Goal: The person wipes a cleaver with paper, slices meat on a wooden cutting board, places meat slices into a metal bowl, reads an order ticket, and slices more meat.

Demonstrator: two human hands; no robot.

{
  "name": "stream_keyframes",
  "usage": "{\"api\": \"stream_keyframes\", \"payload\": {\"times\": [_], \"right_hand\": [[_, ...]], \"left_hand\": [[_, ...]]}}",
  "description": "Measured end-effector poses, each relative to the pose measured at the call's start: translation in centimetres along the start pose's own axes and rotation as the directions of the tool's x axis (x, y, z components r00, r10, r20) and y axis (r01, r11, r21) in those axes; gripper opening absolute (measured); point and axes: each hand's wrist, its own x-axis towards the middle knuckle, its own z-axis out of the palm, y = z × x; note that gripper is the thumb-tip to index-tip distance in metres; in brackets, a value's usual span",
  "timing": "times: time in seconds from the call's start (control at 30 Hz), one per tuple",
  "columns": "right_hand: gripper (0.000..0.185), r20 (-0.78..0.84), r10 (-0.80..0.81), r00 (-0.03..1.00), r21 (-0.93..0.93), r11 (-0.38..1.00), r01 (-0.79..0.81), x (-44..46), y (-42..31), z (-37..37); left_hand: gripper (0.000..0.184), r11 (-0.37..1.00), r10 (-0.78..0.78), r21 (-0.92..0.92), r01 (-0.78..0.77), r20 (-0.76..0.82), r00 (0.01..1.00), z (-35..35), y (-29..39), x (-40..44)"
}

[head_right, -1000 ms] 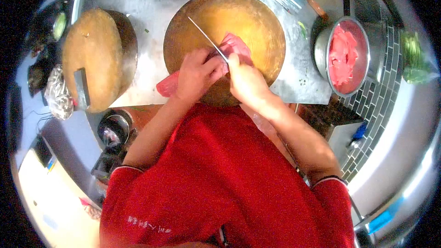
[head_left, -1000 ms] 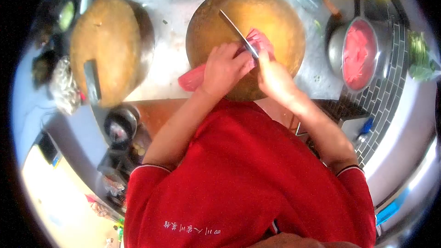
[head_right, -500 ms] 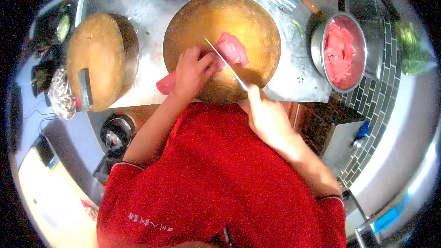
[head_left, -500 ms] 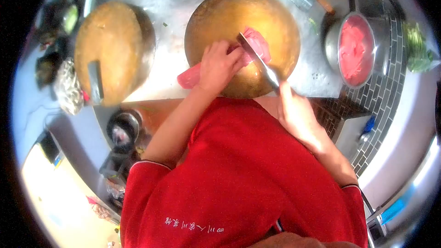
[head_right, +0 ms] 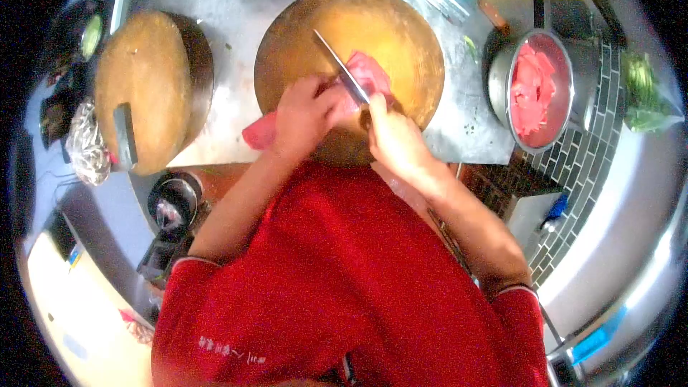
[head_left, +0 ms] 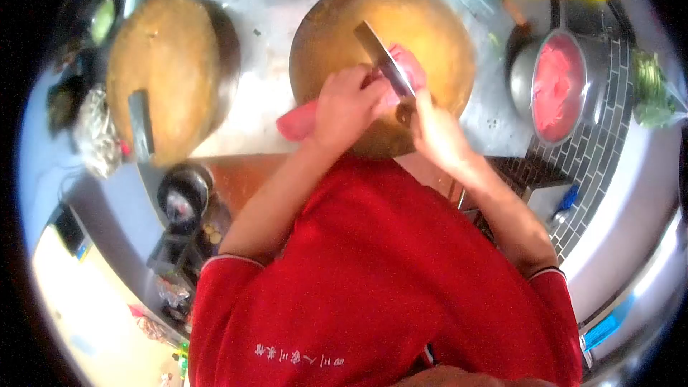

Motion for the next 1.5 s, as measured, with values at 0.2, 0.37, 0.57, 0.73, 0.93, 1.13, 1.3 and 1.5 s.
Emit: {"api": "stream_keyframes", "payload": {"times": [0.2,0.37,0.57,0.73,0.93,1.13,1.3,1.5], "right_hand": [[0.025,0.011,0.012,1.0,-0.054,0.998,-0.012,-6.5,-3.4,-3.4],[0.031,0.135,0.118,0.984,-0.053,0.992,-0.112,-8.8,-1.6,-3.3],[0.028,-0.012,-0.031,0.999,0.031,0.999,0.032,1.0,-1.2,0.1],[0.033,-0.064,-0.086,0.994,0.014,0.996,0.087,1.9,0.0,0.2],[0.033,0.046,0.006,0.999,-0.072,0.997,-0.002,-8.2,-2.0,-3.6],[0.033,0.126,0.062,0.99,0.015,0.998,-0.064,-3.2,-1.1,-1.4],[0.031,-0.049,-0.031,0.998,-0.025,0.999,0.03,2.2,0.1,1.1],[0.031,-0.129,0.103,0.986,0.268,0.961,-0.065,1.2,1.8,-0.4]], "left_hand": [[0.022,0.999,0.028,0.016,-0.028,-0.004,1.0,-1.1,0.6,0.3],[0.02,0.995,0.022,0.095,-0.027,0.05,0.999,-0.8,0.3,0.1],[0.023,1.0,0.003,-0.001,-0.003,-0.002,1.0,-0.9,0.1,0.6],[0.022,1.0,0.01,-0.007,-0.01,-0.042,0.999,-0.3,-0.2,0.0],[0.021,1.0,0.011,-0.015,-0.011,0.011,1.0,-1.0,0.0,0.3],[0.019,0.999,0.007,-0.032,-0.007,0.005,1.0,-0.7,-0.2,0.5],[0.02,1.0,-0.005,0.003,0.005,-0.016,1.0,-0.4,-0.2,0.1],[0.017,1.0,-0.005,-0.023,0.005,-0.013,1.0,-1.0,0.8,-0.5]]}}
